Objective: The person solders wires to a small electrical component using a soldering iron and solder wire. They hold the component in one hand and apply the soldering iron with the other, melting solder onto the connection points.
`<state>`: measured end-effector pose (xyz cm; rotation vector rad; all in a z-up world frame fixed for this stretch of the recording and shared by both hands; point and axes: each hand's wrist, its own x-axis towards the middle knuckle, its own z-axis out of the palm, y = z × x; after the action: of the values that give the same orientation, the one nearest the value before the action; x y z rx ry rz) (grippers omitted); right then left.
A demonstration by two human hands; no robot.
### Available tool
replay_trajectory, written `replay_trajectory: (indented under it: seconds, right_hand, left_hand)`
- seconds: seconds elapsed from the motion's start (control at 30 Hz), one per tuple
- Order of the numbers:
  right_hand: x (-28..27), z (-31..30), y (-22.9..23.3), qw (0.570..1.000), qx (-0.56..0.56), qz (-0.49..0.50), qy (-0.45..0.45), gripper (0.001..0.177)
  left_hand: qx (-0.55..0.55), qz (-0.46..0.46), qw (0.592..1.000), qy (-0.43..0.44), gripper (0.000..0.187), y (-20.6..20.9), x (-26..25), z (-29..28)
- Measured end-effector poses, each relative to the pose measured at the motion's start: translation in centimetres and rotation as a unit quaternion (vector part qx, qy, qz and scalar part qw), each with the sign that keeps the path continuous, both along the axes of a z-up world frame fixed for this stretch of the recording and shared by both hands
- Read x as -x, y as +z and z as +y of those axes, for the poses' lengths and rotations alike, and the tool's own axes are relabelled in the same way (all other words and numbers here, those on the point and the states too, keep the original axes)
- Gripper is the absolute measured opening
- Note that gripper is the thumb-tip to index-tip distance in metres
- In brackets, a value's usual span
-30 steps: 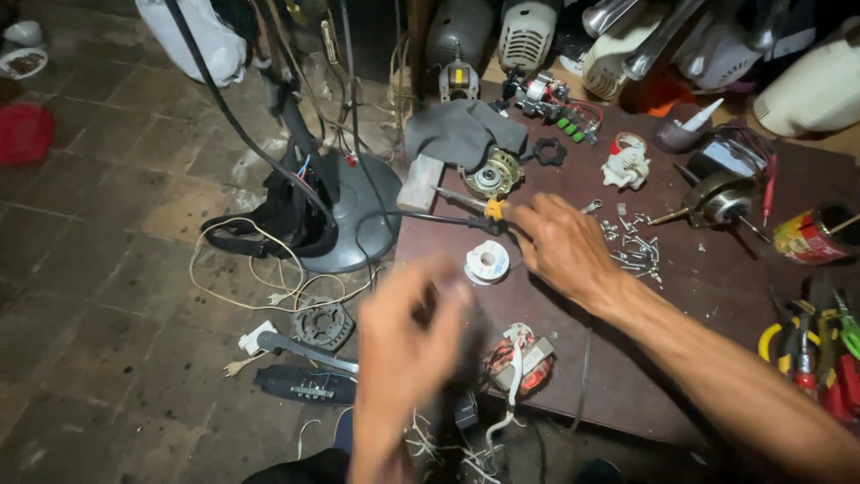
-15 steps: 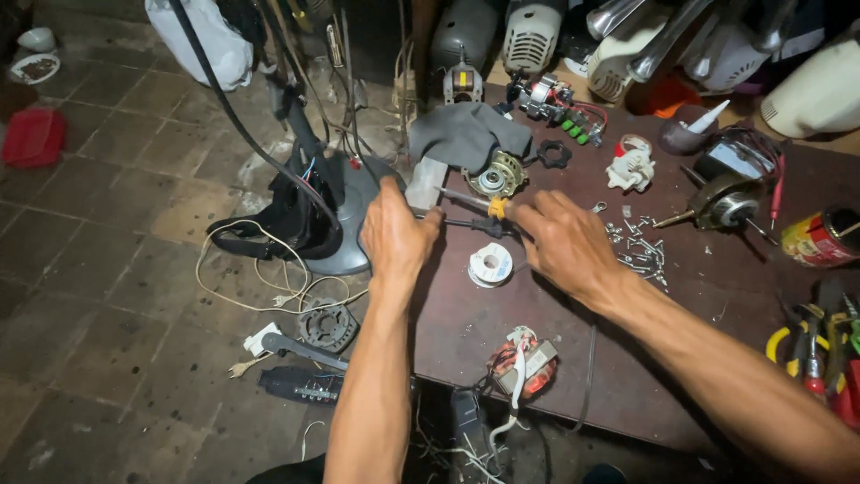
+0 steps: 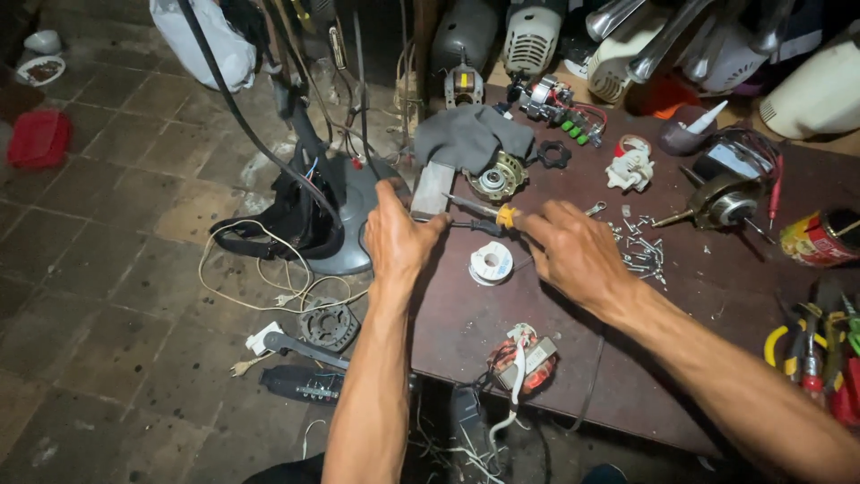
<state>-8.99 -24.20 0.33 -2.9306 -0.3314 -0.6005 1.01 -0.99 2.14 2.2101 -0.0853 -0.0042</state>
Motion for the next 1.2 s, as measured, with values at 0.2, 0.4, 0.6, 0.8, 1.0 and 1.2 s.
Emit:
replay_trajectory:
  seconds: [0.2,0.4,0.6,0.8,1.0,1.2]
  right_hand:
    - [-1.0,0.2,0.4,0.991,-0.126,-0.013,-0.029,0.009]
    - [5.0,-4.1,5.0,0.790,-0.599,0.130,-0.038,0.026]
    - [10.0,-10.0,1.0,0.677,-0.712,0.176,-0.061,0.031]
    - [13.4,-10.5,0.4,0.641,-0.744,0.184,-0.048,0.029]
    - [15.0,-10.5,-0.2,0.601,-0.774,0.199,0.010,0.032]
    - [16.0,-10.7,-1.0,0.633,-0.748,0.200,-0.009,0.031]
  left_hand:
    - [0.039,-0.070,0.997,0.008,0.067,0.5,1.4,0.5]
    - [0.051,-0.143,0.968,-0.200,0.052,1.5,4.1,2.0]
    - [-0.093,-0.094,0.928,-0.348,0.072,0.8,4.7,-0.2]
    - [-0.134,-0.094,0.923,-0.348,0.061,0.1,5.4,-1.5]
    - [-0.126,-0.109,0.929,-0.330,0.080,-1.8,5.2,-2.3]
    - [-0.123,-0.158,0.922,-0.331,0.066,-2.5,5.4,-2.6]
